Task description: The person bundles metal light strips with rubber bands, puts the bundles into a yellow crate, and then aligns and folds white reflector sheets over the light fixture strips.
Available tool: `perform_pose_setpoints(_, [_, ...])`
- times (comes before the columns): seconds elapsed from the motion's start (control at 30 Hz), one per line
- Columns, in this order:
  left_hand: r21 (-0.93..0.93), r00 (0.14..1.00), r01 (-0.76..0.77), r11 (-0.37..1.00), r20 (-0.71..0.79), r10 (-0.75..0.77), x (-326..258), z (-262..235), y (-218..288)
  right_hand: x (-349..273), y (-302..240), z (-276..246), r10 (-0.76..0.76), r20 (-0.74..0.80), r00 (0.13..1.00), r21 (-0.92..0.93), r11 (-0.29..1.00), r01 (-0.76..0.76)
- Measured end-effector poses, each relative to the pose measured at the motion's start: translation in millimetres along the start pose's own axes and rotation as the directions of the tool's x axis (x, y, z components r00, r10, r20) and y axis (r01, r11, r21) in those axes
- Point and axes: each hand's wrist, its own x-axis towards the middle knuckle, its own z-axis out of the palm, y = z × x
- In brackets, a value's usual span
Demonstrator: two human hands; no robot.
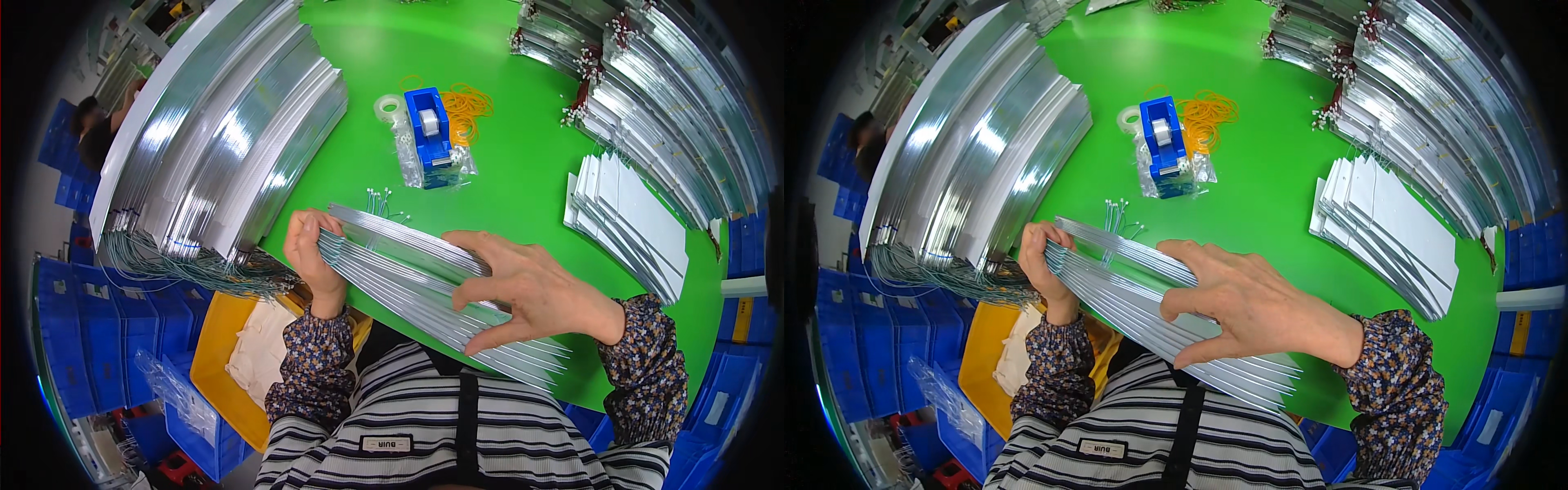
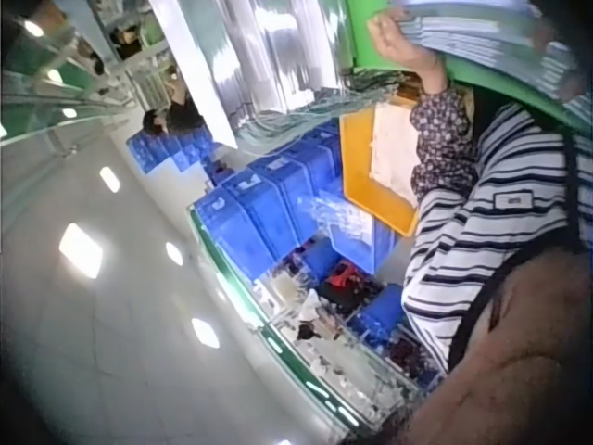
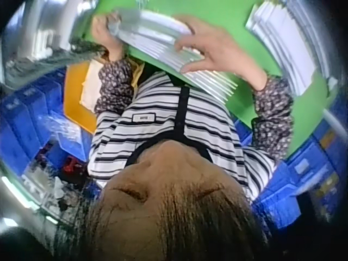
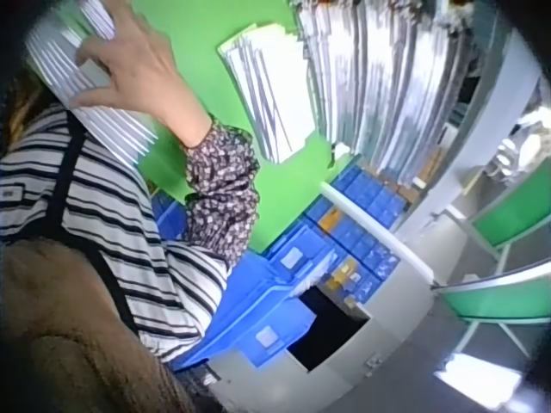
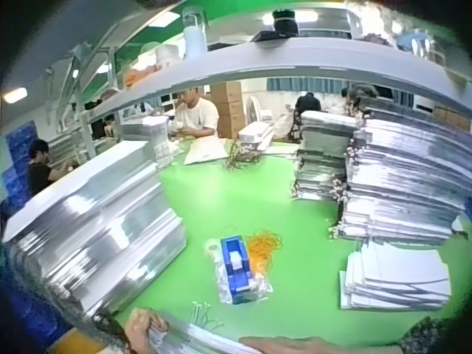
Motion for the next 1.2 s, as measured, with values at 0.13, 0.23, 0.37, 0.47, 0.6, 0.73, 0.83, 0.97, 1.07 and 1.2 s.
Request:
perform_pose_setpoints(0.13, [-0.004, 1.000, -0.004, 1.000, -0.001, 0.004, 0.2, 0.3, -1.5, 0.2, -0.6, 0.1, -0.006, -0.004, 1.000, -0.002, 1.000, 0.006])
perform_pose_setpoints(0.23, [-0.009, 1.000, -0.004, 1.000, -0.006, 0.004, 0.1, 0.3, 0.1, 0.1, -0.3, 0.0, -0.012, 0.000, 1.000, 0.013, 1.000, 0.012])
perform_pose_setpoints(0.37, [0.069, 1.000, -0.026, 0.997, 0.008, 0.026, 1.1, 0.4, -1.5, 0.9, 0.3, 0.1, -0.010, 0.001, 1.000, 0.011, 1.000, 0.010])
perform_pose_setpoints(0.47, [0.072, 1.000, -0.030, 0.997, 0.009, 0.029, 0.4, 0.2, -1.6, 0.4, 0.4, 0.8, -0.013, -0.004, 1.000, 0.005, 1.000, 0.013])
perform_pose_setpoints(0.6, [0.023, 1.000, -0.004, 1.000, -0.014, 0.004, -1.1, 1.5, 1.3, 0.1, -0.2, 1.4, -0.009, 0.000, 1.000, 0.017, 1.000, 0.009])
perform_pose_setpoints(0.73, [0.051, 1.000, -0.005, 0.999, -0.008, 0.005, -1.9, 0.9, 1.8, 0.4, -1.3, 0.9, -0.009, 0.000, 1.000, 0.017, 1.000, 0.009])
perform_pose_setpoints(0.83, [0.076, 1.000, 0.004, 0.997, -0.008, -0.003, -1.4, 0.4, 3.7, 1.2, -1.0, 0.9, -0.019, -0.010, 1.000, 0.004, 1.000, 0.019])
perform_pose_setpoints(0.97, [0.124, 1.000, 0.007, 0.992, 0.001, -0.007, -1.1, -0.7, 5.7, 2.1, -1.1, -0.5, -0.014, 0.000, 1.000, 0.013, 1.000, 0.014])
perform_pose_setpoints(1.07, [0.090, 0.998, 0.045, 0.995, 0.027, -0.047, -3.2, -4.4, 8.7, 2.9, -2.0, -1.5, -0.028, -0.007, 1.000, 0.005, 1.000, 0.028])
perform_pose_setpoints(1.2, [0.105, 0.996, -0.034, 0.994, 0.085, 0.025, -5.5, -7.9, 8.7, -0.7, -5.5, -3.2, 0.029, 0.023, 0.999, -0.026, 0.999, -0.029])
